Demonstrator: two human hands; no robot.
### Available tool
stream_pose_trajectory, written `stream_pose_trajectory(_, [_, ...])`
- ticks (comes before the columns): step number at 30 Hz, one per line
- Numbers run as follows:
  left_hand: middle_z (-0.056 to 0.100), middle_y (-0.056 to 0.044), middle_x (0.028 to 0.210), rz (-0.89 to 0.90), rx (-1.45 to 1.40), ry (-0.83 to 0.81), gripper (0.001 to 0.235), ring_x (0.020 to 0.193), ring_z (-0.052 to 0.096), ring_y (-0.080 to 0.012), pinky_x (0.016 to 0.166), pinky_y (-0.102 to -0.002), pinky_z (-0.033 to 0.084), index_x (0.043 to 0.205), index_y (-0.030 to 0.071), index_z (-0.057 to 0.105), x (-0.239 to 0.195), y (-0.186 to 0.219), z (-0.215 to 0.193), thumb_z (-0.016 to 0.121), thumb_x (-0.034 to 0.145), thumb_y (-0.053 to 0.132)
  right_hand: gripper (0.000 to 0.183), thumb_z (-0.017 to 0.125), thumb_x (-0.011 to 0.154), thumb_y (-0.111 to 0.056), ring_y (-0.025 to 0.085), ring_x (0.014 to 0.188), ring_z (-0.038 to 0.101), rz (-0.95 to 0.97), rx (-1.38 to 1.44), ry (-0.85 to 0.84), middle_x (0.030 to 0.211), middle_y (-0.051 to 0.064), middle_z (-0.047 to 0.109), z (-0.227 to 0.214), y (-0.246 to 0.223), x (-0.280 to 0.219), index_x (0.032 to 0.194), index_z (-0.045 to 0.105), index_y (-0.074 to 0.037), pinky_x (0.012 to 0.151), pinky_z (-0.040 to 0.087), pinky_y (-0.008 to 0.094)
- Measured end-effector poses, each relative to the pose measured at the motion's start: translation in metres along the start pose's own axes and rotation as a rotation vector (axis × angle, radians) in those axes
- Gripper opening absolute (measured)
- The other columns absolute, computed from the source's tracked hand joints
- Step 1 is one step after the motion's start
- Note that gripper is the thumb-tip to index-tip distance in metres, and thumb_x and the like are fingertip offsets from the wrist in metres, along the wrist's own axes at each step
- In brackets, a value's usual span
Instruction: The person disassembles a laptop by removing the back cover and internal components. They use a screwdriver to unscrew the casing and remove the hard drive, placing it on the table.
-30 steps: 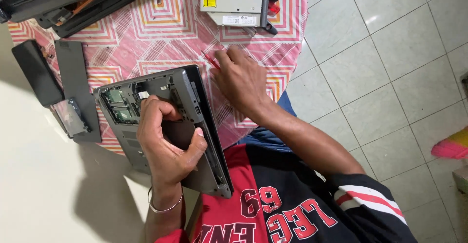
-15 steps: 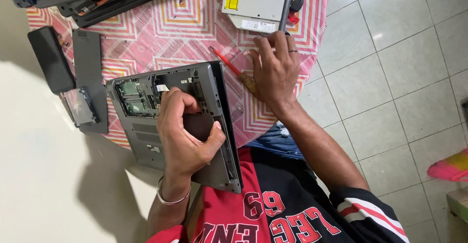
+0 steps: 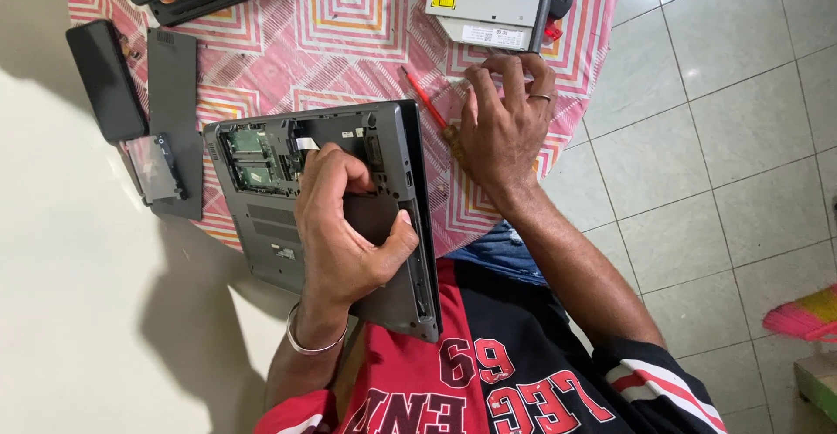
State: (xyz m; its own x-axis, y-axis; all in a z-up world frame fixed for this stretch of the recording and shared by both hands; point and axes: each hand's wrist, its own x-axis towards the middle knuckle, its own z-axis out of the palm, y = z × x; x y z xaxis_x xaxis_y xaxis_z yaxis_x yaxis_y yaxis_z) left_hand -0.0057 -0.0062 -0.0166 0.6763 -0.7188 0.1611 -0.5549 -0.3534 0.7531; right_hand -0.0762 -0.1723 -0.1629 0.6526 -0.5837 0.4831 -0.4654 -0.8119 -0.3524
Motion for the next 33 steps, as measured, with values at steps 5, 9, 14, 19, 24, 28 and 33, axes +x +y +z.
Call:
stream_pose_trajectory(5, [0.036, -0.004, 0.083, -0.014, 0.005, -0.005, 0.035, 0.078, 0.035, -0.0221, 0.074, -0.036, 0.034, 0.085, 0.007, 0.038, 0.0, 0.001, -0.001, 0.067, 0.068, 0.018, 0.032, 0.086, 0.086, -0.008, 0.025, 0.098, 0.054, -0.005, 0.009, -0.053, 0.116, 0.005, 0.062, 0.01, 0.004, 0.0, 0.112, 0.067, -0.012, 0.071, 0.047, 0.038])
stream_pose_trajectory(9, [0.036, -0.004, 0.083, -0.01, 0.0, -0.003, 0.035, 0.079, 0.035, -0.0221, 0.074, -0.036, 0.033, 0.085, 0.007, 0.038, 0.001, 0.0, -0.001, 0.067, 0.068, 0.018, 0.026, 0.084, 0.089, -0.008, 0.021, 0.094, 0.058, -0.041, 0.085, -0.128, 0.116, 0.008, 0.06, 0.023, 0.017, -0.005, 0.107, 0.066, -0.009, 0.059, 0.049, 0.027])
stream_pose_trajectory(14, [0.036, -0.004, 0.083, -0.014, -0.006, 0.001, 0.035, 0.079, 0.035, -0.0223, 0.074, -0.036, 0.034, 0.086, 0.007, 0.038, 0.001, 0.0, -0.001, 0.067, 0.069, 0.018, 0.027, 0.054, 0.087, -0.007, 0.018, 0.077, 0.049, 0.172, 0.539, -0.35, 0.111, 0.014, 0.058, -0.036, 0.01, -0.002, 0.113, 0.061, -0.006, 0.06, 0.042, 0.033])
stream_pose_trajectory(19, [0.036, -0.004, 0.084, -0.013, -0.018, 0.017, 0.035, 0.079, 0.034, -0.0222, 0.073, -0.036, 0.033, 0.085, 0.006, 0.038, 0.004, 0.0, -0.003, 0.067, 0.068, 0.018, 0.045, 0.034, 0.085, 0.001, 0.013, 0.071, 0.052, 0.434, 0.953, -0.489, 0.105, 0.012, 0.066, -0.085, 0.025, -0.016, 0.115, 0.069, 0.0, 0.062, 0.046, 0.029])
stream_pose_trajectory(24, [0.037, -0.005, 0.083, -0.024, 0.001, 0.012, 0.034, 0.08, 0.035, -0.0227, 0.074, -0.036, 0.033, 0.085, 0.006, 0.039, 0.004, 0.001, -0.005, 0.066, 0.071, 0.02, 0.018, 0.065, 0.1, -0.015, 0.01, 0.069, 0.052, 0.63, 1.623, -0.565, 0.083, 0.003, 0.054, -0.122, 0.036, -0.053, 0.098, 0.048, -0.01, 0.06, 0.045, 0.022])
stream_pose_trajectory(28, [0.038, -0.005, 0.083, -0.028, 0.01, 0.008, 0.034, 0.079, 0.036, -0.0228, 0.073, -0.036, 0.034, 0.086, 0.006, 0.039, 0.004, 0.002, -0.007, 0.066, 0.07, 0.019, 0.013, 0.051, 0.105, -0.013, 0.013, 0.062, 0.056, 0.464, 1.738, -0.705, 0.087, 0.009, 0.058, -0.142, 0.022, -0.061, 0.101, 0.039, -0.014, 0.057, 0.047, 0.024])
stream_pose_trajectory(33, [0.037, -0.005, 0.083, -0.024, -0.027, 0.011, 0.032, 0.08, 0.034, -0.0221, 0.077, -0.036, 0.033, 0.086, 0.005, 0.039, 0.002, 0.003, -0.008, 0.064, 0.072, 0.02, 0.041, 0.043, 0.112, -0.021, 0.015, 0.057, 0.041, 0.499, 1.881, -0.88, 0.08, 0.006, 0.04, -0.153, -0.001, -0.075, 0.148, 0.032, -0.006, 0.053, 0.044, 0.025])
